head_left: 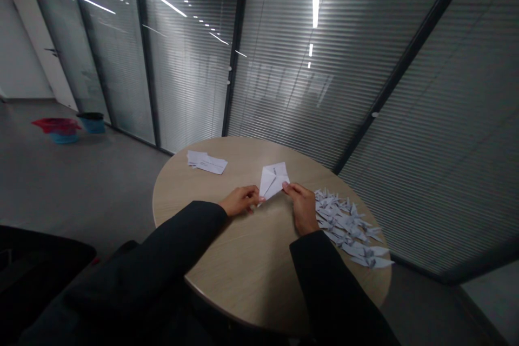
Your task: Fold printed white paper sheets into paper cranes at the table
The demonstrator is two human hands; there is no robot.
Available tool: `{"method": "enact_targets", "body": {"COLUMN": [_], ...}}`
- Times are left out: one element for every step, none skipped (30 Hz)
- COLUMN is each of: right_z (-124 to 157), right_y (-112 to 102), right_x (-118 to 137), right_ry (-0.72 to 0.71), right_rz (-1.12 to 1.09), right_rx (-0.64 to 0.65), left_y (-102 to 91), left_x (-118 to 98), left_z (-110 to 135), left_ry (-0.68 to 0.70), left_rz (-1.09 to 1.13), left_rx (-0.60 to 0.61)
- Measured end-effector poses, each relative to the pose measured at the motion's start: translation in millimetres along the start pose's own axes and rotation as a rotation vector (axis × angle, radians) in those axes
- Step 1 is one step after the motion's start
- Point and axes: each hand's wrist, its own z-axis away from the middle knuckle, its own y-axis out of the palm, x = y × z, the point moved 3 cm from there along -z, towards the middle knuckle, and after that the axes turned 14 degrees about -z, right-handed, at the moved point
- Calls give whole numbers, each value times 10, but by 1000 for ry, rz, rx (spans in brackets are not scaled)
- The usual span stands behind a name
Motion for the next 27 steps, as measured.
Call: {"method": "enact_targets", "body": {"right_z": [11, 24, 38, 51, 63, 73, 80, 84, 86, 87, 86, 85, 83, 80, 76, 71, 64, 57, 49, 42, 35, 31, 29, 31, 35, 41, 49], "right_y": [18, 45, 76, 104, 127, 146, 159, 166, 170, 171, 171, 170, 170, 170, 170, 170, 169, 169, 167, 164, 159, 153, 148, 145, 145, 149, 155], "right_x": [15, 29, 40, 46, 50, 49, 46, 41, 36, 32, 29, 27, 25, 22, 17, 9, -3, -18, -35, -53, -69, -78, -81, -78, -70, -60, -51], "right_ry": [-15, -29, -40, -46, -53, -54, -54, -52, -50, -50, -50, -53, -55, -59, -64, -69, -73, -75, -73, -69, -67, -72, -85, -105, -128, -152, -172], "right_rz": [43, 80, 113, 142, 172, 199, 221, 238, 250, 259, 265, 270, 275, 277, 277, 273, 268, 262, 250, 237, 216, 194, 173, 155, 145, 145, 153], "right_rx": [7, 28, 58, 77, 93, 106, 116, 126, 137, 147, 156, 163, 169, 175, 179, 181, 182, 184, 182, 177, 165, 150, 137, 129, 131, 145, 168], "left_y": [-6, -16, -29, -43, -56, -68, -78, -87, -94, -99, -103, -106, -107, -107, -106, -105, -105, -105, -107, -108, -109, -110, -110, -110, -111, -112, -115], "left_x": [-1, -8, -21, -37, -53, -69, -81, -89, -92, -90, -83, -73, -61, -47, -33, -20, -10, -4, -2, -5, -14, -27, -43, -60, -76, -88, -95], "left_z": [-2, -1, 2, 8, 14, 22, 28, 34, 38, 40, 41, 40, 38, 35, 32, 30, 28, 27, 28, 30, 32, 35, 38, 41, 44, 47, 50], "left_ry": [6, 13, 20, 27, 33, 38, 42, 46, 50, 54, 57, 61, 66, 71, 76, 80, 84, 87, 89, 89, 90, 90, 91, 91, 90, 86, 81], "left_rz": [-18, -34, -45, -52, -55, -61, -68, -77, -88, -99, -114, -132, -151, -168, -182, -191, -195, -197, -198, -199, -199, -200, -203, -209, -221, -236, -251], "left_rx": [-36, -80, -123, -162, -194, -218, -236, -253, -270, -287, -303, -319, -333, -341, -342, -339, -333, -326, -320, -312, -304, -294, -286, -279, -275, -273, -272]}}
